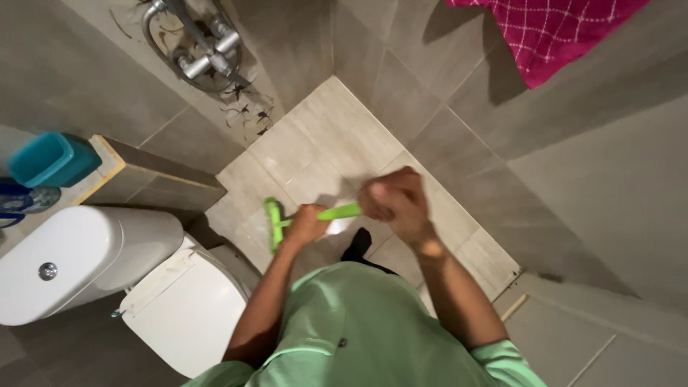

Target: The person cleans a tiled bathroom floor and wall section using a green squeegee wiper by hand. They push water toward the floor drain and scrub areas around the toilet and shower fixtures.

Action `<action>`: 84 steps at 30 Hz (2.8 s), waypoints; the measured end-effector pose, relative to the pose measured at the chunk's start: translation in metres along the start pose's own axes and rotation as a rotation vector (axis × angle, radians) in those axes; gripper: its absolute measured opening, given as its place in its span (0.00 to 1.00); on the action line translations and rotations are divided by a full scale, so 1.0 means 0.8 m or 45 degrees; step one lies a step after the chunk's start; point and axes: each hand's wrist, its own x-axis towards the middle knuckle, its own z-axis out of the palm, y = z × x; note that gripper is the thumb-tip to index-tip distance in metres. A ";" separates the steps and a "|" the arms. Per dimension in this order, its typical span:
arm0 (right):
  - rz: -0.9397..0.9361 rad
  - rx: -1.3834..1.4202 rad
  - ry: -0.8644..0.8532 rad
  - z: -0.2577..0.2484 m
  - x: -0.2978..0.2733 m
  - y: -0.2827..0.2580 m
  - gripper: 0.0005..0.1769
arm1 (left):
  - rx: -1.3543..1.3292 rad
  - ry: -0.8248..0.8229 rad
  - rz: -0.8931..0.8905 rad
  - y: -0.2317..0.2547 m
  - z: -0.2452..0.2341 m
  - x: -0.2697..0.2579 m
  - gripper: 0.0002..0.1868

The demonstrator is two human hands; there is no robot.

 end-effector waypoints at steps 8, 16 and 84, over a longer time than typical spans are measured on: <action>0.353 -0.336 -0.006 -0.028 0.020 0.164 0.25 | 0.113 0.365 -0.022 -0.143 0.014 0.039 0.05; 0.164 -0.408 -0.023 -0.076 0.047 0.048 0.27 | -0.055 0.136 0.072 -0.027 0.033 0.117 0.07; 0.241 -0.796 0.313 0.047 0.047 0.074 0.21 | 0.076 -0.318 0.074 -0.133 -0.015 0.145 0.15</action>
